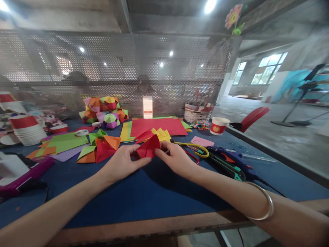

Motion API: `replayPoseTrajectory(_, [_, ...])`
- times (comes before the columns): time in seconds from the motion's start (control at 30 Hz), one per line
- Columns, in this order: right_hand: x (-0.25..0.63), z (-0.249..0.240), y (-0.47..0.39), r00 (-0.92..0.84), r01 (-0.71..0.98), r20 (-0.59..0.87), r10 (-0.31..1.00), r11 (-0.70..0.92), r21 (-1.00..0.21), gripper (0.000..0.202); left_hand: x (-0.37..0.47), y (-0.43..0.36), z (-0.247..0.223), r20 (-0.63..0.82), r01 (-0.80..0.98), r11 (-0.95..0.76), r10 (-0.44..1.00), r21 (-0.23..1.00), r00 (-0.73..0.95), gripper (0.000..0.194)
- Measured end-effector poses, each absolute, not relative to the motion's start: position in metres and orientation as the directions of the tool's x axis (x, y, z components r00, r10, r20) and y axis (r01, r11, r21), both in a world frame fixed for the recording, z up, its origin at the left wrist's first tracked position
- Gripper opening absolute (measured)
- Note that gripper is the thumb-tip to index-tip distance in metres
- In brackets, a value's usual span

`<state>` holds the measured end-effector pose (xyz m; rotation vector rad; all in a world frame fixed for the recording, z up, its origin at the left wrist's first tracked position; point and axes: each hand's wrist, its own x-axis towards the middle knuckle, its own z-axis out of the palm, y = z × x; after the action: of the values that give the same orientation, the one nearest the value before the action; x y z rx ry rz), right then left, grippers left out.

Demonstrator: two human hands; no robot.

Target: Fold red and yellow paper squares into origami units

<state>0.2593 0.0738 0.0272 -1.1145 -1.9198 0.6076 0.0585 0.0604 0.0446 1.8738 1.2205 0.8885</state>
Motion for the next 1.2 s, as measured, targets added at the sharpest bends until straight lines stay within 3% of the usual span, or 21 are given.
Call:
replayPoseTrajectory(0.23, [0.259, 0.033, 0.068, -0.350, 0.551, 0.387, 0.853, 0.521, -0.651, 0.018, 0.060, 0.058, 0.052, 0.051, 0.222, -0.123, 0.951, 0.967, 0.304, 0.042])
replayPoseTrajectory(0.43, [0.258, 0.031, 0.064, -0.413, 0.497, 0.391, 0.822, 0.563, -0.660, 0.015, 0.061, 0.060, 0.051, 0.148, 0.261, -0.205, 0.964, 0.943, 0.220, 0.028])
replayPoseTrajectory(0.53, [0.261, 0.030, 0.063, -0.404, 0.441, 0.485, 0.776, 0.630, -0.640, 0.012, 0.061, 0.059, 0.052, 0.059, 0.177, -0.092, 0.981, 0.980, 0.186, 0.028])
replayPoseTrajectory(0.6, [0.263, 0.031, 0.062, -0.380, 0.405, 0.632, 0.676, 0.735, -0.543, 0.010, 0.060, 0.059, 0.055, -0.025, 0.089, 0.010, 0.986, 0.996, 0.162, 0.031])
replayPoseTrajectory(0.7, [0.265, 0.030, 0.060, -0.442, 0.402, 0.778, 0.446, 0.874, -0.273, 0.020, 0.061, 0.058, 0.057, -0.082, 0.032, 0.078, 0.989, 0.996, 0.125, 0.033])
replayPoseTrajectory(0.77, [0.265, 0.029, 0.059, -0.545, 0.413, 0.771, 0.329, 0.906, -0.095, 0.030, 0.062, 0.058, 0.057, -0.092, 0.031, 0.089, 0.988, 0.996, 0.121, 0.034])
replayPoseTrajectory(0.87, [0.264, 0.026, 0.058, -0.649, 0.452, 0.715, 0.261, 0.888, 0.087, 0.035, 0.063, 0.057, 0.057, -0.100, 0.029, 0.097, 0.985, 0.995, 0.143, 0.032])
replayPoseTrajectory(1.2, [0.265, 0.027, 0.059, -0.747, 0.413, 0.653, 0.123, 0.856, 0.312, 0.028, 0.063, 0.055, 0.056, -0.157, 0.060, 0.147, 0.957, 0.987, 0.245, 0.029])
